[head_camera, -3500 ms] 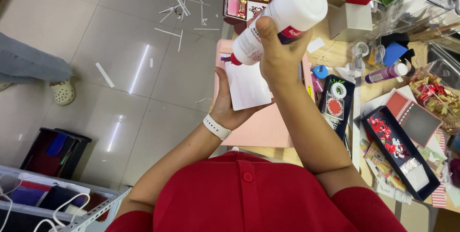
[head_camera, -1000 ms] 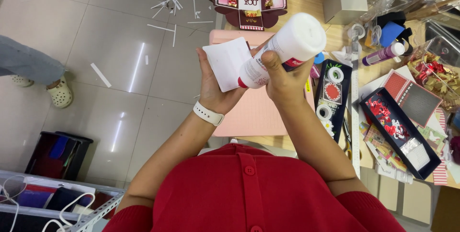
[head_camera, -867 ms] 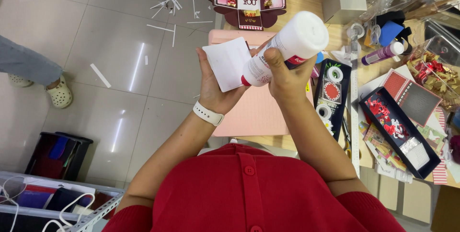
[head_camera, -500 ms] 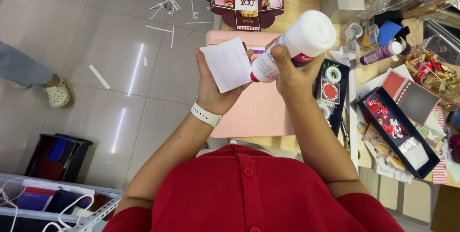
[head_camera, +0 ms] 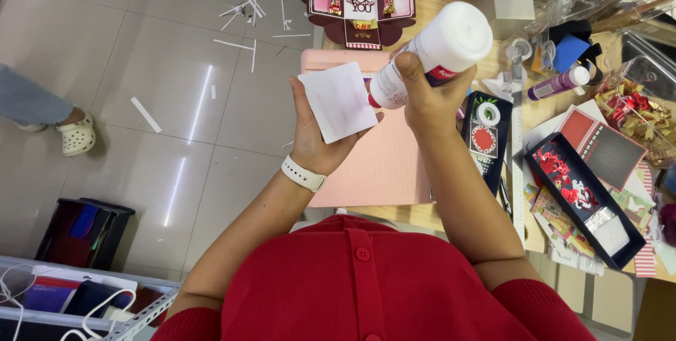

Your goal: Decorating a small striped paper box by gluing small paper hearts onto its surface as part of a paper crafting project.

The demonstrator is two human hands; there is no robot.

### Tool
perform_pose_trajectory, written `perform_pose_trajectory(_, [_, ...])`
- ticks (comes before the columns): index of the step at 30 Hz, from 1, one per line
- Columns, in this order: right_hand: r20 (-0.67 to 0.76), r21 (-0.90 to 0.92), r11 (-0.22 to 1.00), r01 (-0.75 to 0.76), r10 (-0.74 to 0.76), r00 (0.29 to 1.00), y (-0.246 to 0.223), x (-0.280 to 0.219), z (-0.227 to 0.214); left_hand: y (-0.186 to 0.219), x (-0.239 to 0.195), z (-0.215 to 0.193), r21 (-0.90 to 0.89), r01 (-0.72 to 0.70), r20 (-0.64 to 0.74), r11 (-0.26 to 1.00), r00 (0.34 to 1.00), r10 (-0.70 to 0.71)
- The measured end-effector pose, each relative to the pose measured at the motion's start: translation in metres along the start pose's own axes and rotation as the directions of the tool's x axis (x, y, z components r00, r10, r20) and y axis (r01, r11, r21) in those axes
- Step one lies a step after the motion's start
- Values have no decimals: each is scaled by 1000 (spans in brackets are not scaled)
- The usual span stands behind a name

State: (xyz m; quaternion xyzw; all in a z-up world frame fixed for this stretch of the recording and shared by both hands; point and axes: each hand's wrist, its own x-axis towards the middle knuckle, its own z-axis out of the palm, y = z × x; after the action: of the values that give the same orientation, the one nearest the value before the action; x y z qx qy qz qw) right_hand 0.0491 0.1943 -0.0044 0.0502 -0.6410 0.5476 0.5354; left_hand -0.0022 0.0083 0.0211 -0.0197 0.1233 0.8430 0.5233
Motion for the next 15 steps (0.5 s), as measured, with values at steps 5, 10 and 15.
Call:
perform_pose_trajectory(5, [-27,-5,1000,3,-3,1000,7,9,7,-2,1,-5,-6,-3,1,1000,1000,3])
perform_pose_trajectory(10, [-165,-27,973,-229,222,961,-37,34,38,-4,1,-2,50,15,-30,999,999,-14])
perform_pose_trajectory(15, [-215,-62,981,-182,165,963,-27,41,40,-4,2,0,59,58,-87,997,995,-53])
